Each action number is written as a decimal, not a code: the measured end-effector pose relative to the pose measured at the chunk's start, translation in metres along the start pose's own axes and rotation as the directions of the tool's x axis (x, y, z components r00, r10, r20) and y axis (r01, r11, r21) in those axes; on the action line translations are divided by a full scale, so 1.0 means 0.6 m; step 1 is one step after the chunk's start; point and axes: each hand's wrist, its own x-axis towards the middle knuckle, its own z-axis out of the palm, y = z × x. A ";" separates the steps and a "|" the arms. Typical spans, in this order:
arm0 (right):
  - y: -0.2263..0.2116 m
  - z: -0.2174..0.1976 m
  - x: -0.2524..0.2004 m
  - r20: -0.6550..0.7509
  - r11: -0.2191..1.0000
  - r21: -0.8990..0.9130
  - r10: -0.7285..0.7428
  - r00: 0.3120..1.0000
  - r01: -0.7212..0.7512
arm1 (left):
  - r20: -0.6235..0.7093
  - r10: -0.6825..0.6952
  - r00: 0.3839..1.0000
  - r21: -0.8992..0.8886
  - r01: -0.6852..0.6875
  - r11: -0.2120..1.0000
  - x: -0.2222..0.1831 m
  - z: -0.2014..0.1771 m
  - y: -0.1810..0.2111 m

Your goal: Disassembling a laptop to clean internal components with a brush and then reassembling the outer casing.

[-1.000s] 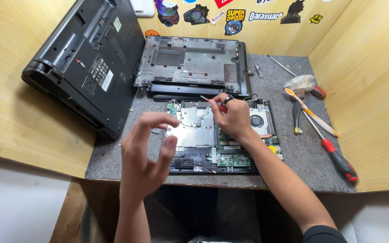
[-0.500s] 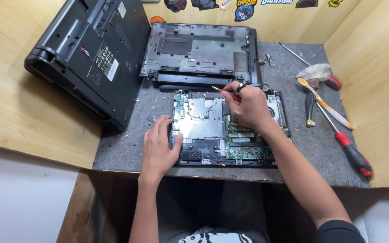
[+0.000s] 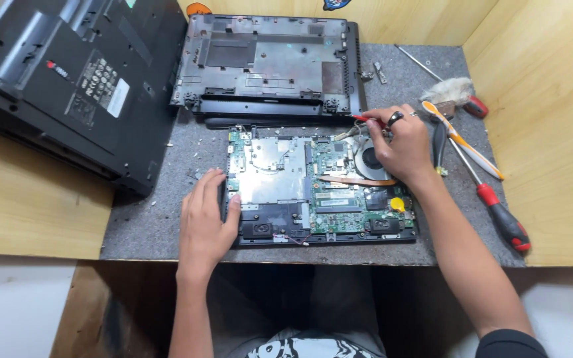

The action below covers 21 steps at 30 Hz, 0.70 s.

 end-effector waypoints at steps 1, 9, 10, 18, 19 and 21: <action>0.000 -0.004 0.001 0.002 1.000 -0.009 0.003 1.000 -0.003 | 0.003 0.004 1.000 -0.008 -0.004 1.000 -0.001 0.004 0.000; 0.047 -0.008 -0.006 -0.068 0.997 0.028 0.069 0.995 -0.068 | -0.025 0.022 0.999 0.006 -0.022 1.000 -0.001 0.005 0.001; 0.058 -0.005 -0.008 -0.072 0.997 0.026 0.072 0.995 -0.071 | -0.023 0.027 0.999 0.006 -0.027 1.000 0.000 0.006 0.000; 0.069 -0.022 -0.007 0.010 0.987 -0.042 0.156 0.988 -0.155 | -0.039 0.038 0.999 0.006 -0.038 0.999 -0.004 0.025 -0.021; 0.074 -0.023 -0.007 0.006 0.986 -0.046 0.160 0.987 -0.160 | -0.036 0.044 0.998 0.003 -0.044 0.999 -0.003 0.025 -0.021; 0.084 -0.025 -0.009 -0.022 0.981 -0.015 0.195 0.981 -0.195 | -0.034 0.028 0.999 0.017 -0.027 0.999 -0.003 0.025 -0.021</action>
